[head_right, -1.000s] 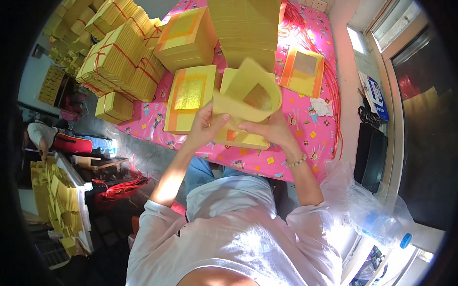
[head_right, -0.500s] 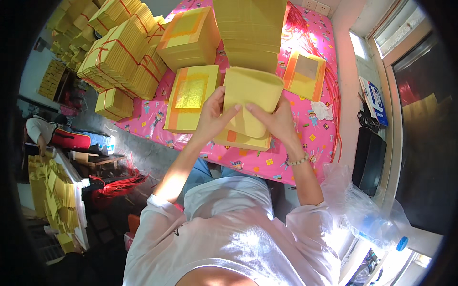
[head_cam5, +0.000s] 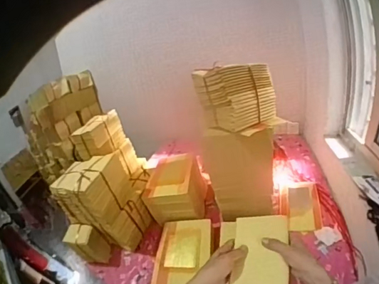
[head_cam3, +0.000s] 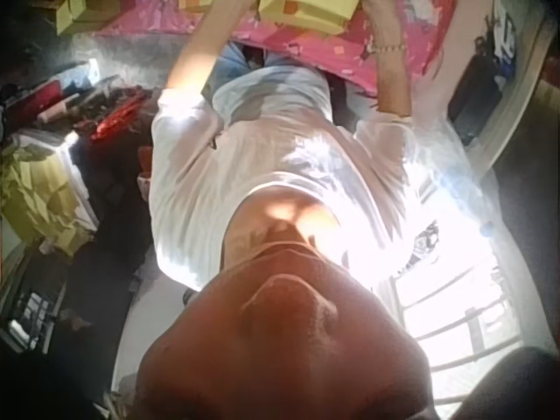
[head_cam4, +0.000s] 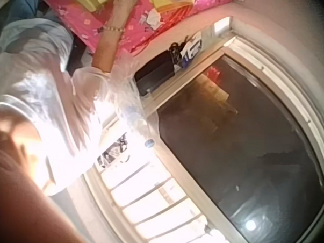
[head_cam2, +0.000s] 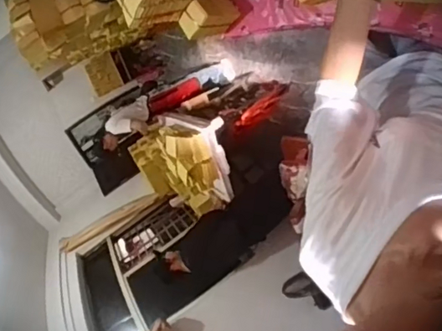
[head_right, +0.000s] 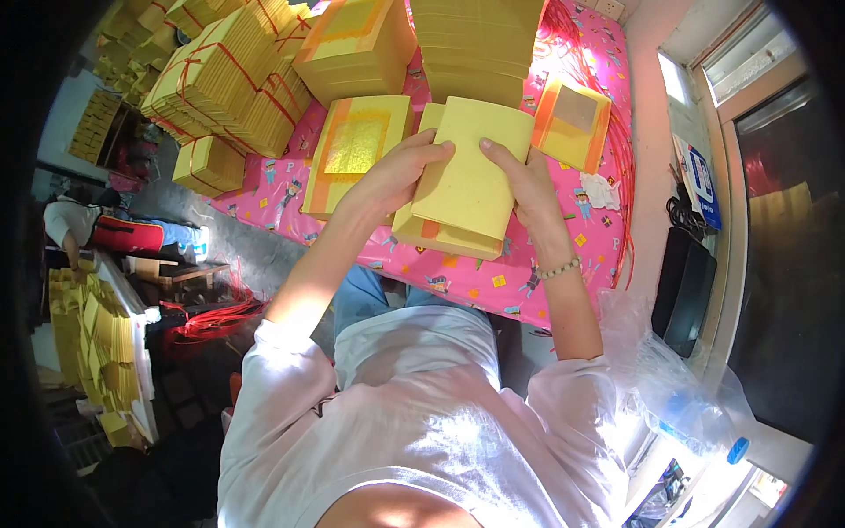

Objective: The person folds yellow paper sheets with a central metallic square into smaller rectangles. They repeatedly pick up sheets, fold them in half, and place them into a growing stack on the table. The person works with a large pile of yellow paper sheets and red string bundles.

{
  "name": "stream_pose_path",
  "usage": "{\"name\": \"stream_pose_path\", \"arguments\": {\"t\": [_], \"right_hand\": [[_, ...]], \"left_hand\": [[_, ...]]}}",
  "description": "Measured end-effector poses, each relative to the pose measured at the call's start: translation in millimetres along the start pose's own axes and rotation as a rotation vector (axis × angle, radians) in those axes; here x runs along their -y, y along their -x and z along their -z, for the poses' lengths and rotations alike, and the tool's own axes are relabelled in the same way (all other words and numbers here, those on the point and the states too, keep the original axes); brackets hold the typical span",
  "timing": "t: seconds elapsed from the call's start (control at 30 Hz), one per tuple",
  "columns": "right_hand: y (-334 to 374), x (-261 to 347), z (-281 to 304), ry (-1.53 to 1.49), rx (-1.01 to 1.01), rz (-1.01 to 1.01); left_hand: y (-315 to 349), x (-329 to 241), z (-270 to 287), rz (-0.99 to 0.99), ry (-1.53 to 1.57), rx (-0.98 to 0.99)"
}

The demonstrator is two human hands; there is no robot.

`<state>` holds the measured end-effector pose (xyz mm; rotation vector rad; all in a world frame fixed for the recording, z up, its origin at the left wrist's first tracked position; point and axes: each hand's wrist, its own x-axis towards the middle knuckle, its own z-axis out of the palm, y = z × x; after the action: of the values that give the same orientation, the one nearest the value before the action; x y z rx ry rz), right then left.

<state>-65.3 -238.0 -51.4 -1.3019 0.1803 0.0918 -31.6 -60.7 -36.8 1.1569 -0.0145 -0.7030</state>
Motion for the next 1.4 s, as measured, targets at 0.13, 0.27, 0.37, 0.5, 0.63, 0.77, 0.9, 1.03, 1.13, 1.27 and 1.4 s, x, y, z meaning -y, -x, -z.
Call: {"name": "stream_pose_path", "arguments": {"t": [0.13,0.27,0.37,0.5,0.63,0.77,0.9,1.03,1.13,1.27,1.4], "right_hand": [[0.5,-0.2,-0.8,0.004,0.001,0.007],[-1.8,-3.9,0.2,-0.016,-0.001,0.038],[-3.3,-5.2,0.6,-0.014,0.009,0.048],[-6.8,-6.0,5.2,0.006,0.045,0.055],[-9.4,-3.3,4.2,0.016,0.064,0.039],[-12.0,-5.7,3.7,-0.003,0.049,0.056],[-9.4,-8.4,0.0,0.085,-0.009,0.135],[8.7,6.3,-14.2,0.232,-0.041,0.292],[20.6,6.4,-16.4,0.232,-0.044,0.307],[33.9,4.6,-19.4,0.197,-0.017,0.333],[45.9,3.1,-19.5,0.182,0.015,0.327]], "left_hand": [[-1.2,-3.9,1.6,0.030,-0.006,0.052],[-6.2,-1.2,4.4,0.036,0.007,0.050],[-10.2,1.6,6.6,0.066,0.085,0.035],[-5.2,-2.3,-0.8,0.034,0.067,0.059],[-9.8,-0.8,5.3,-0.003,0.031,0.076],[-10.9,-1.1,5.1,-0.001,-0.008,0.055],[-8.9,1.4,4.6,-0.056,-0.056,0.015],[1.9,16.3,-2.8,-0.344,-0.153,-0.019],[5.2,32.2,-7.2,-0.595,-0.188,-0.037],[20.4,39.1,-6.7,-0.714,-0.319,-0.099],[34.2,39.1,-7.7,-0.716,-0.355,-0.126]]}}
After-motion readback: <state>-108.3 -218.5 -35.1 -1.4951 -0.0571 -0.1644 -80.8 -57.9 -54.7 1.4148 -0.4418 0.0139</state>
